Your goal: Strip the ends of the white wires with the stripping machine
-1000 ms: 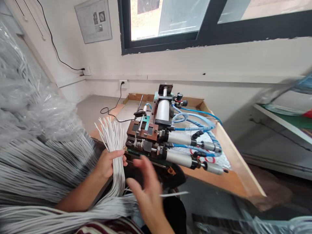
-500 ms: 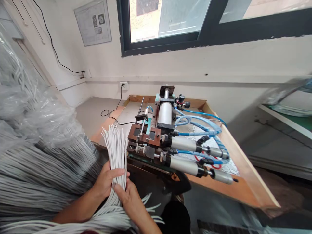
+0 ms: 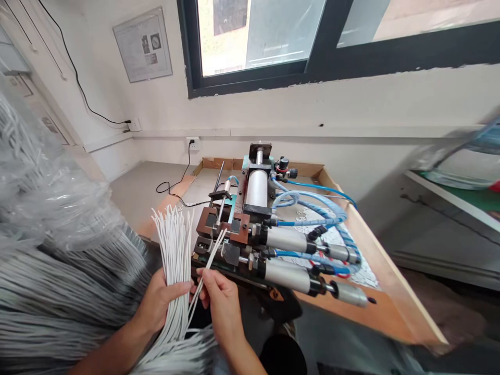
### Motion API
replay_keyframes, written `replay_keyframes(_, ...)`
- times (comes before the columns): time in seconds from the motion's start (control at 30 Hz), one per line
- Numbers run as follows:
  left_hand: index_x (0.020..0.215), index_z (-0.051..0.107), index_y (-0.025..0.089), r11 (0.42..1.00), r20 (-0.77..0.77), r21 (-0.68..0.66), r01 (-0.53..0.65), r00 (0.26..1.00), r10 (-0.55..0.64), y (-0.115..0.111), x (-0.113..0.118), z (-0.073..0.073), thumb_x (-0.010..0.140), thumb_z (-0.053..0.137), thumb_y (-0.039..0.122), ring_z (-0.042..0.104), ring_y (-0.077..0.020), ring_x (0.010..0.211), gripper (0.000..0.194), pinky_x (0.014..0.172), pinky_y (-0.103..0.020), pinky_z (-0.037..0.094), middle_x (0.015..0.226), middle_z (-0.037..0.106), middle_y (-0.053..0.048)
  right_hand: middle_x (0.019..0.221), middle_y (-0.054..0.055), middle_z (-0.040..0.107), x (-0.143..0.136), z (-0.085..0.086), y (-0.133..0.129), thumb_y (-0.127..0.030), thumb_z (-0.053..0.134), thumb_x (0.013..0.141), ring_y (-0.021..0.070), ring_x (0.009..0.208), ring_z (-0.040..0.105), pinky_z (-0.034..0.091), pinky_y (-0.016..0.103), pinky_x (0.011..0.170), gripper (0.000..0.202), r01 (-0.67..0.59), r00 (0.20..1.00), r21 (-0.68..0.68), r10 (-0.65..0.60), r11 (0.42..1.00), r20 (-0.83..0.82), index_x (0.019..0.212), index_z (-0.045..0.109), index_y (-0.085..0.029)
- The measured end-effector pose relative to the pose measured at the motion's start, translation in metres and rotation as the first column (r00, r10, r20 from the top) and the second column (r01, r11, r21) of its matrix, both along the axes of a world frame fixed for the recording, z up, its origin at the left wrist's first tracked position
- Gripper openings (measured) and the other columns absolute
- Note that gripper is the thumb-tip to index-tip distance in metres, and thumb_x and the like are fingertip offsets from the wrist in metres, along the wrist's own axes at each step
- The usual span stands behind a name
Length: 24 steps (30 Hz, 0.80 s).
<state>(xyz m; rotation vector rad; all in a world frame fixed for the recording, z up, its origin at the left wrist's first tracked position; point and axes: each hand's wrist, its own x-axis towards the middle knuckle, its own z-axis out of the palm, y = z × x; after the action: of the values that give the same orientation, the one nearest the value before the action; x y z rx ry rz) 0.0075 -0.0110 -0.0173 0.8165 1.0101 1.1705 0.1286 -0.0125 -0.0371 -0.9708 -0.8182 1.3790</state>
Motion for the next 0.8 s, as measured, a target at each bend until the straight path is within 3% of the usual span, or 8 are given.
replay_keyframes(0.1, 0.079, 0.060, 0.012, 0.997, -0.042, 0.061, 0.040, 0.998, -0.038, 0.0019, 0.0013, -0.0006, 0.056, 0.068, 0.008, 0.057, -0.0149, 0.053, 0.025, 0.051, -0.026, 0.046, 0.060, 0.064, -0.001, 0.051, -0.004, 0.040, -0.0004, 0.0016, 0.0010, -0.040, 0.061, 0.073, 0.0076, 0.044, 0.033, 0.025, 0.022, 0.042, 0.028, -0.026, 0.998, 0.050, 0.023, 0.998, 0.056, 0.073, 0.071, -0.014)
replay_keyframes(0.23, 0.071, 0.058, 0.014, 0.998, -0.125, 0.055, -0.031, 0.991, 0.038, 0.0022, 0.0020, -0.0016, 0.054, 0.069, 0.007, 0.054, -0.0136, 0.048, 0.021, 0.046, -0.026, 0.046, 0.055, 0.061, 0.002, 0.048, -0.004, 0.041, -0.0002, 0.0000, 0.0023, -0.042, 0.061, 0.073, 0.0075, 0.044, 0.032, 0.024, 0.022, 0.042, 0.030, -0.004, 1.000, -0.017, 0.004, 1.000, -0.019, 0.078, 0.070, -0.013)
replay_keyframes(0.37, 0.068, 0.058, 0.015, 0.993, -0.103, 0.020, -0.116, 0.988, 0.117, 0.0028, 0.0011, -0.0011, 0.054, 0.070, 0.010, 0.056, -0.0150, 0.049, 0.020, 0.046, -0.027, 0.047, 0.054, 0.061, 0.002, 0.054, -0.002, 0.047, 0.0025, 0.0022, 0.0019, -0.042, 0.067, 0.066, 0.0056, 0.042, 0.032, 0.021, 0.020, 0.039, 0.030, 0.016, 0.986, -0.117, -0.035, 0.993, -0.164, 0.076, 0.069, -0.014)
replay_keyframes(0.63, 0.065, 0.059, 0.013, 0.986, -0.057, 0.006, -0.167, 0.984, 0.167, 0.0044, 0.0015, 0.0033, 0.052, 0.074, 0.015, 0.057, -0.0148, 0.050, 0.020, 0.046, -0.026, 0.048, 0.055, 0.061, 0.001, 0.047, -0.007, 0.036, 0.0050, 0.0067, 0.0061, -0.041, 0.070, 0.061, 0.0025, 0.038, 0.020, 0.012, 0.018, 0.038, 0.029, -0.031, 0.947, -0.249, -0.051, 0.968, -0.316, 0.067, 0.065, -0.013)
replay_keyframes(0.8, 0.066, 0.058, 0.013, 0.984, -0.053, -0.008, -0.179, 0.983, 0.178, 0.0048, 0.0036, 0.0033, 0.051, 0.074, 0.015, 0.057, -0.0148, 0.050, 0.022, 0.046, -0.026, 0.049, 0.054, 0.061, 0.001, 0.045, -0.009, 0.030, 0.0049, 0.0027, 0.0073, -0.041, 0.069, 0.063, 0.0026, 0.039, 0.015, 0.008, 0.018, 0.038, 0.029, -0.061, 0.940, -0.244, -0.027, 0.968, -0.340, 0.066, 0.064, -0.012)
